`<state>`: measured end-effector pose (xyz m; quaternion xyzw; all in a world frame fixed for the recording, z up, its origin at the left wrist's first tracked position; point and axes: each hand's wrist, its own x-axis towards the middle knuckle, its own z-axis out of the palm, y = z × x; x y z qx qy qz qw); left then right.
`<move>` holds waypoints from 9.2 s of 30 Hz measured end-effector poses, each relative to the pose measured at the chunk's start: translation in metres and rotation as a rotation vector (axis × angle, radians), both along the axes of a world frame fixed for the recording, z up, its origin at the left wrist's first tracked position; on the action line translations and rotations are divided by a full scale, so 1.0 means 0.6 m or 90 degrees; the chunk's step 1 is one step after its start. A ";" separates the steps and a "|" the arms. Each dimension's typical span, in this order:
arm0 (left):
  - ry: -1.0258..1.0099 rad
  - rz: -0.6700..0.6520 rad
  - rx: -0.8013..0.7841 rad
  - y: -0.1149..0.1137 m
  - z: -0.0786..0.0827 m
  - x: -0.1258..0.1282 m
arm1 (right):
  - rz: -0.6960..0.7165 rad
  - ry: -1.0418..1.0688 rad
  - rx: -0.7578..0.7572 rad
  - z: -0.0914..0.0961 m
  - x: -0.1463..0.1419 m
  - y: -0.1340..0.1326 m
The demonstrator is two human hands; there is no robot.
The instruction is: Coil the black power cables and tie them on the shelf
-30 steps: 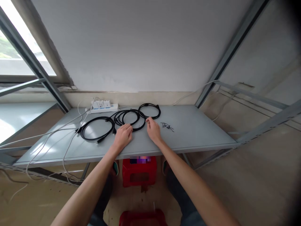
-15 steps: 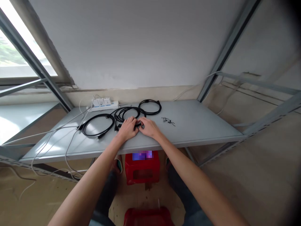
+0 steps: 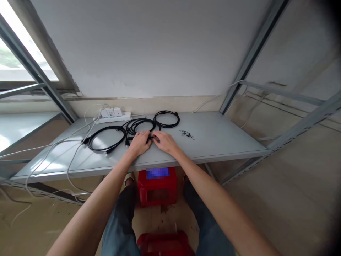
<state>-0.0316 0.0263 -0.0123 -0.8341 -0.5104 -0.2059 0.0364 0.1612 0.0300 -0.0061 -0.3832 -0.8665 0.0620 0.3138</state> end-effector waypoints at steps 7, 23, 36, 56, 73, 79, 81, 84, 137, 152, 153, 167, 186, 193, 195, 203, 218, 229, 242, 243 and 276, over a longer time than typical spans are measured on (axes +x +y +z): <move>-0.004 -0.013 -0.020 0.006 -0.004 -0.005 | -0.002 0.027 -0.007 0.002 -0.002 0.000; -0.029 0.026 -0.022 0.003 -0.003 -0.002 | -0.007 -0.013 0.011 -0.009 0.004 0.012; -0.019 0.000 -0.030 0.000 0.005 -0.005 | 0.006 -0.010 0.024 -0.012 0.005 0.013; -0.039 -0.005 -0.045 0.003 0.005 -0.007 | -0.008 -0.049 0.055 -0.005 0.004 0.002; -0.045 -0.003 -0.040 0.001 0.005 -0.007 | -0.026 -0.039 0.053 -0.007 0.004 0.004; -0.045 -0.001 -0.032 0.000 0.005 -0.007 | -0.037 -0.033 0.055 -0.009 0.004 0.006; -0.038 0.001 -0.032 0.000 0.006 -0.007 | -0.041 -0.027 0.050 -0.009 0.004 0.005; -0.031 0.005 -0.033 0.001 0.007 -0.006 | -0.040 -0.011 0.043 -0.006 0.002 0.003; -0.047 0.000 -0.003 0.001 0.004 -0.003 | -0.130 -0.074 -0.033 -0.007 -0.001 0.013; -0.039 0.005 -0.012 0.001 0.006 -0.004 | -0.121 -0.058 -0.054 -0.007 0.000 0.016; -0.039 0.005 -0.014 0.000 0.006 -0.003 | -0.122 -0.060 -0.058 -0.006 -0.001 0.016; -0.048 0.007 -0.017 0.001 0.006 -0.003 | -0.094 -0.040 -0.092 -0.004 0.001 0.020; -0.039 0.012 -0.024 0.004 0.006 -0.002 | -0.060 0.026 -0.133 0.000 0.003 0.020; -0.035 -0.009 -0.020 0.003 0.008 -0.004 | -0.021 0.035 -0.106 -0.009 0.007 0.030; -0.032 -0.009 -0.023 0.003 0.009 -0.004 | -0.010 0.033 -0.098 -0.010 0.008 0.031; -0.038 -0.003 -0.025 0.000 0.010 -0.004 | -0.012 0.020 -0.054 -0.012 0.008 0.030; -0.039 -0.005 -0.030 0.003 0.008 -0.005 | -0.012 0.023 -0.055 -0.016 0.009 0.037; -0.046 -0.008 -0.024 0.003 0.008 -0.005 | -0.007 0.043 -0.076 -0.020 0.008 0.044; -0.049 -0.001 -0.022 0.007 0.002 -0.006 | 0.023 0.096 -0.051 -0.035 0.008 0.057; -0.051 0.001 -0.023 0.006 0.003 -0.006 | 0.026 0.102 -0.048 -0.037 0.008 0.059; -0.042 -0.011 -0.015 0.008 0.001 -0.009 | -0.009 0.022 0.008 -0.022 0.006 0.034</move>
